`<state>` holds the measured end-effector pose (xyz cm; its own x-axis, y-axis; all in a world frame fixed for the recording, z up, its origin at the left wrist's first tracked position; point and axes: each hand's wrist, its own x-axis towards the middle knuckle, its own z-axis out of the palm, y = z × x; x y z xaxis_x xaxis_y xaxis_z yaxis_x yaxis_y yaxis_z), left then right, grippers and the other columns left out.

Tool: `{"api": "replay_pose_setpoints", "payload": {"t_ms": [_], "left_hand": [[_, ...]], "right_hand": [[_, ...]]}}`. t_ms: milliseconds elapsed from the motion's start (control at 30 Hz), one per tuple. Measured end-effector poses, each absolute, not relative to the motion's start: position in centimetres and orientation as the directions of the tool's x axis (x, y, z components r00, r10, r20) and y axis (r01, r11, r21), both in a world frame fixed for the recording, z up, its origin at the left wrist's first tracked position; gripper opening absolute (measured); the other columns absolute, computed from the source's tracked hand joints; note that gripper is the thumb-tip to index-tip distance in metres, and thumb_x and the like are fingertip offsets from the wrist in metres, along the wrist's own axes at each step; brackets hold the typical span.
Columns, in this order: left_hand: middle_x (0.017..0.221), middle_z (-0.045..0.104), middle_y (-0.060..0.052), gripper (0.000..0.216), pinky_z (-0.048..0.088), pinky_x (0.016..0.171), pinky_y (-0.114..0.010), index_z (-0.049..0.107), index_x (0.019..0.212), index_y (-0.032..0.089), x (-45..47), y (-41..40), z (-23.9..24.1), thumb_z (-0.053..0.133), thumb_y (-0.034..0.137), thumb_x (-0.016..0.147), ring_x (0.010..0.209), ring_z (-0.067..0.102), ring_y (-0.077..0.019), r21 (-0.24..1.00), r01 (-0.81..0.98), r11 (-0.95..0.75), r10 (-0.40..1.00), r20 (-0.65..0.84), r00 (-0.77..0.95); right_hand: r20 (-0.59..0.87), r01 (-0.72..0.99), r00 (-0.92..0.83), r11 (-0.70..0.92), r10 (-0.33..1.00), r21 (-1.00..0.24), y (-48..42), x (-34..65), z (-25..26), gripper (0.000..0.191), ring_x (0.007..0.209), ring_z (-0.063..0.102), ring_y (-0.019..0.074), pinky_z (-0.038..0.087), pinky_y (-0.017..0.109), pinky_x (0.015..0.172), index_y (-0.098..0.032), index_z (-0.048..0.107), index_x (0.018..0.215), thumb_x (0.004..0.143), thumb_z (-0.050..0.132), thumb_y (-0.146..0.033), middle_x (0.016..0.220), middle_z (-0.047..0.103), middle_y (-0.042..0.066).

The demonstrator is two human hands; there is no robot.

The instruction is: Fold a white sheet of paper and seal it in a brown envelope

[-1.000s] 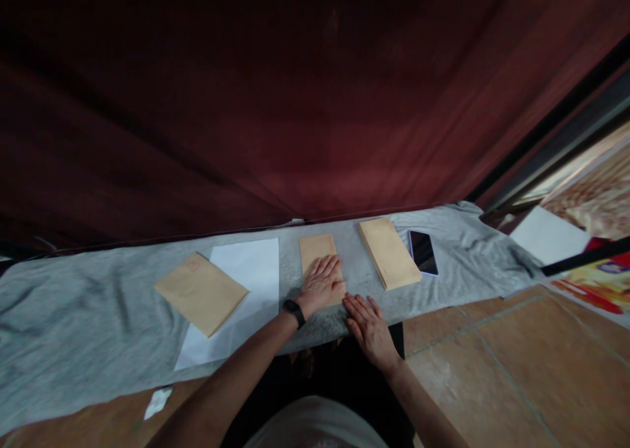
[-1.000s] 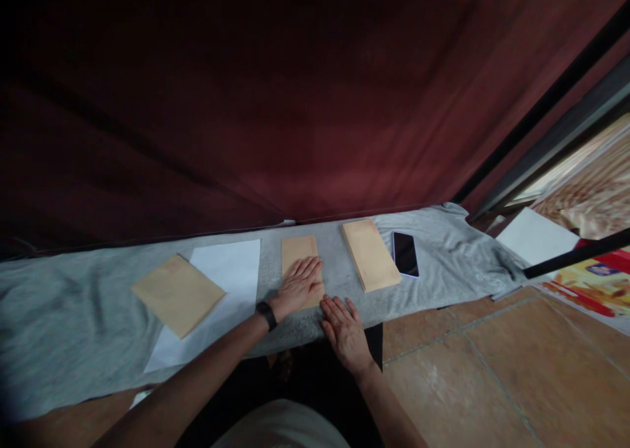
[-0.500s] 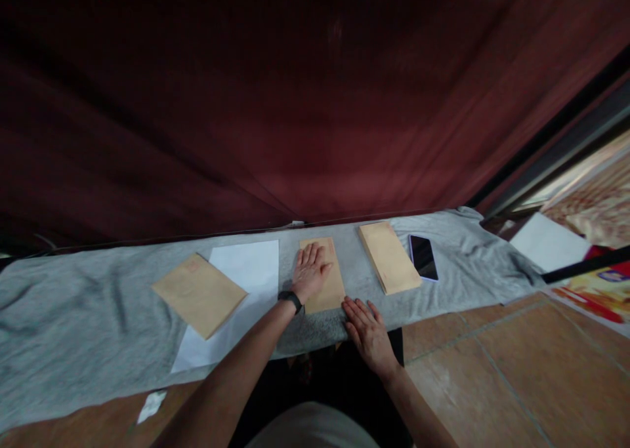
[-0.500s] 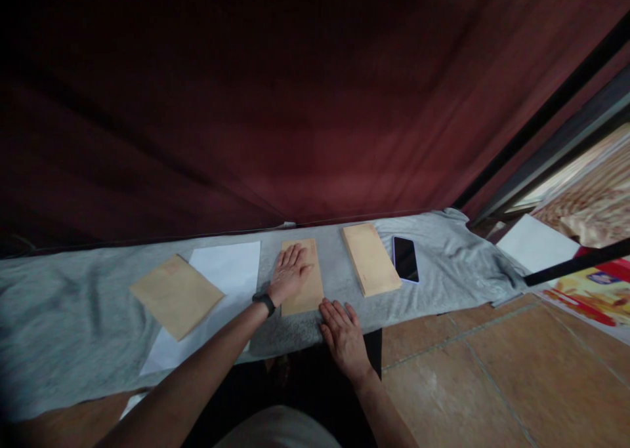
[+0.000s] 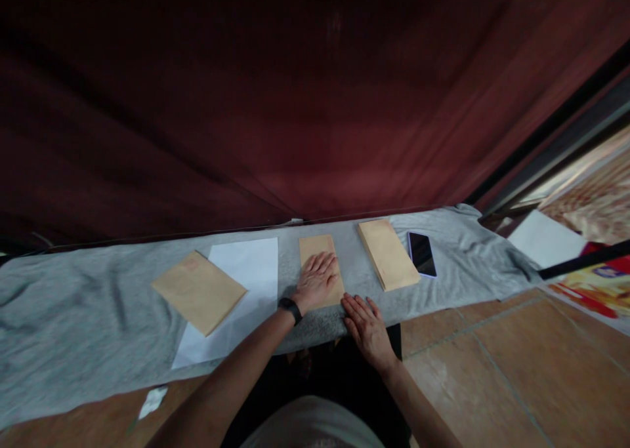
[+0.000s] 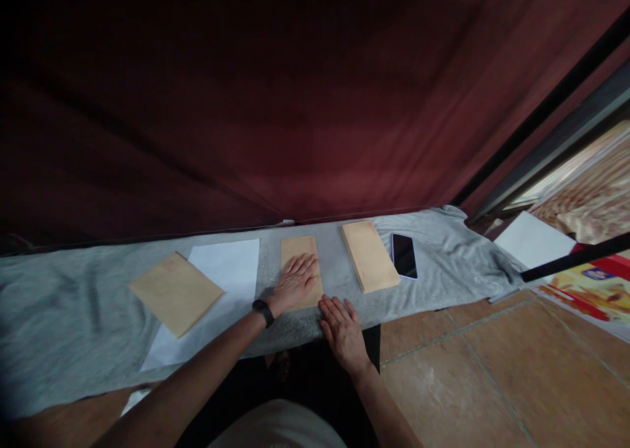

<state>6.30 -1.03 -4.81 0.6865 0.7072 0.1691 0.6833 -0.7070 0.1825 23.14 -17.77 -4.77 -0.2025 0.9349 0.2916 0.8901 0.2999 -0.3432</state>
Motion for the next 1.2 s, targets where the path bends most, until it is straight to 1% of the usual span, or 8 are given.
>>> {"api": "replay_pose_setpoints", "payload": {"t_ms": [167,333,500,600,800,933,1067,1200], "left_hand": [[0.161,0.037,-0.004,0.051,0.015,0.125,-0.040,0.039,0.152,0.019,6.3,-2.1,-5.5,0.028,0.037,0.105,0.150,0.027,-0.0172,0.176,0.618,-0.766,0.642,0.173,0.747],[0.161,0.036,-0.005,0.052,0.016,0.125,-0.039,0.037,0.152,0.020,5.9,-4.1,-5.7,0.028,0.040,0.105,0.150,0.028,-0.0161,0.177,0.585,-0.791,0.611,0.195,0.767],[0.161,0.036,-0.008,0.055,0.017,0.125,-0.041,0.033,0.154,0.017,5.0,-6.4,-4.8,0.031,0.041,0.105,0.151,0.027,-0.0177,0.148,0.527,-0.837,0.547,0.235,0.803],[0.161,0.035,-0.010,0.058,0.019,0.125,-0.042,0.031,0.155,0.016,4.2,-7.8,-4.0,0.034,0.044,0.104,0.151,0.027,-0.0198,0.134,0.511,-0.849,0.528,0.245,0.813],[0.163,0.030,-0.014,0.070,0.024,0.123,-0.045,0.025,0.157,0.012,2.3,-10.9,-3.1,0.042,0.049,0.100,0.152,0.025,-0.0256,0.119,0.500,-0.858,0.514,0.192,0.836],[0.161,0.032,-0.016,0.071,0.028,0.122,-0.048,0.027,0.156,0.011,1.7,-12.3,-3.7,0.046,0.047,0.099,0.150,0.028,-0.0288,0.105,0.556,-0.824,0.566,0.189,0.802],[0.159,0.036,-0.019,0.064,0.030,0.121,-0.048,0.028,0.156,0.009,1.9,-12.9,-4.7,0.045,0.032,0.098,0.149,0.031,-0.0295,0.078,0.584,-0.808,0.586,0.216,0.781],[0.158,0.038,-0.020,0.065,0.032,0.120,-0.048,0.030,0.155,0.007,1.6,-13.1,-5.1,0.047,0.028,0.096,0.148,0.032,-0.0299,0.108,0.612,-0.783,0.618,0.245,0.747]], "right_hand": [[0.315,0.894,-0.193,0.299,0.929,-0.335,-17.7,23.1,-4.9,0.050,0.137,0.050,0.0226,0.031,0.048,0.117,-0.030,0.035,0.154,0.105,0.043,-0.029,0.149,0.053,0.002],[0.317,0.903,-0.188,0.291,0.930,-0.317,-17.7,23.0,-5.1,0.049,0.137,0.050,0.0226,0.030,0.048,0.118,-0.030,0.038,0.153,0.105,0.043,-0.028,0.148,0.054,0.003],[0.343,0.912,-0.169,0.279,0.924,-0.301,-17.7,22.7,-5.4,0.046,0.135,0.052,0.0225,0.032,0.047,0.116,-0.029,0.045,0.149,0.104,0.043,-0.027,0.146,0.056,0.004],[0.352,0.915,-0.151,0.266,0.924,-0.304,-17.7,22.5,-5.5,0.047,0.136,0.051,0.0222,0.033,0.046,0.115,-0.028,0.043,0.150,0.104,0.043,-0.025,0.146,0.056,0.004],[0.325,0.910,-0.123,0.237,0.938,-0.341,-17.9,22.4,-5.0,0.046,0.137,0.050,0.0222,0.032,0.047,0.116,-0.027,0.044,0.150,0.104,0.042,-0.026,0.147,0.056,0.004],[0.311,0.901,-0.095,0.215,0.946,-0.378,-18.0,21.1,-4.2,0.048,0.141,0.045,0.0238,0.023,0.052,0.121,-0.026,0.040,0.152,0.105,0.040,-0.029,0.149,0.052,0.006],[0.268,0.871,-0.105,0.219,0.958,-0.439,-18.1,18.4,-3.7,0.051,0.144,0.040,0.0220,0.011,0.053,0.125,-0.026,0.030,0.156,0.107,0.037,-0.033,0.155,0.045,0.005],[0.264,0.871,-0.055,0.176,0.963,-0.459,-18.4,17.0,-3.9,0.051,0.143,0.043,0.0214,0.012,0.052,0.125,-0.027,0.030,0.157,0.107,0.038,-0.035,0.154,0.047,0.004]]}}
